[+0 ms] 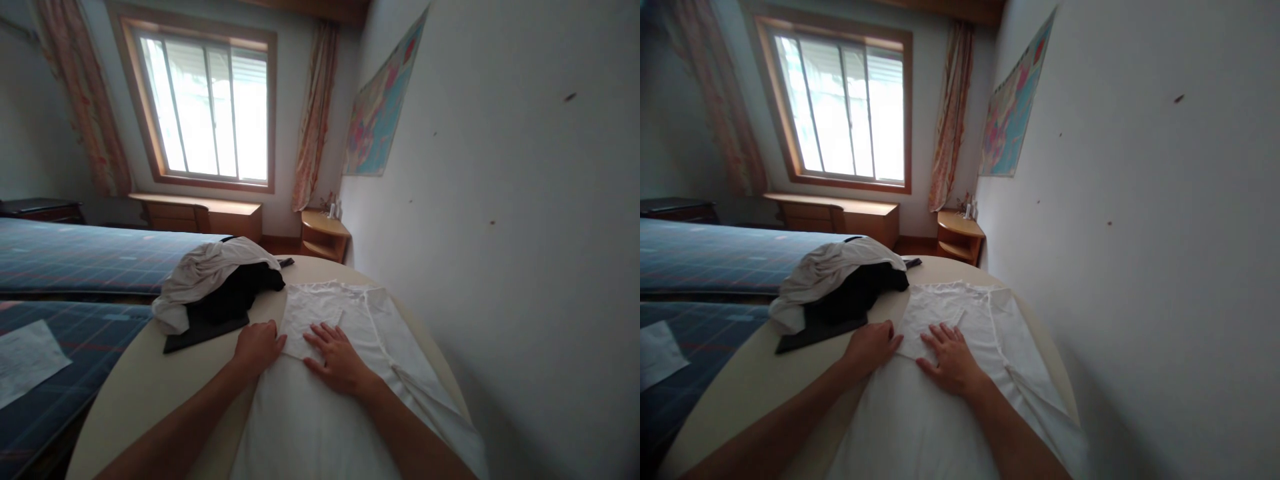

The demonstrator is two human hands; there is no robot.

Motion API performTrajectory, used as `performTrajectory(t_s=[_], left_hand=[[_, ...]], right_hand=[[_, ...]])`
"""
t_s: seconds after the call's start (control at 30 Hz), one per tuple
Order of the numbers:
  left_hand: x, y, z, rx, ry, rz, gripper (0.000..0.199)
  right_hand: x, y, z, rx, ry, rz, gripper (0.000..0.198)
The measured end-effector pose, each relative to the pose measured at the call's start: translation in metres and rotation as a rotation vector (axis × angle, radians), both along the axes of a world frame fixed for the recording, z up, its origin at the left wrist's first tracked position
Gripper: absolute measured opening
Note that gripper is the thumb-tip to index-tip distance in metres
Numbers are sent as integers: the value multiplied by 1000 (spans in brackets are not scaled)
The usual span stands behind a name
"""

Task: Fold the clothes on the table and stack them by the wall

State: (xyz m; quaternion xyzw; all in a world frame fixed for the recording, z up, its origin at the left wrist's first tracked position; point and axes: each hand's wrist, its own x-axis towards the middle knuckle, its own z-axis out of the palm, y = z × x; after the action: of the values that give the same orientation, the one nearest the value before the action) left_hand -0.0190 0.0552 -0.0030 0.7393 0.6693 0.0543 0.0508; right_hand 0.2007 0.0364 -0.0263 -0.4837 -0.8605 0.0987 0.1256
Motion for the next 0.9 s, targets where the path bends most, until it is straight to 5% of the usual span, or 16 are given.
performTrajectory(t_s=[0.33, 0.5, 0.9], left_hand=[[3, -3, 0, -59, 3, -27, 30], [1, -2, 5, -79, -24, -28, 24], [-5, 7, -2, -31, 22, 7, 34]], right_hand=[[1, 20, -4, 179, -23, -306, 72], [0, 31, -12, -17, -57, -414, 83], [-15, 47, 5, -126, -162, -423, 86]])
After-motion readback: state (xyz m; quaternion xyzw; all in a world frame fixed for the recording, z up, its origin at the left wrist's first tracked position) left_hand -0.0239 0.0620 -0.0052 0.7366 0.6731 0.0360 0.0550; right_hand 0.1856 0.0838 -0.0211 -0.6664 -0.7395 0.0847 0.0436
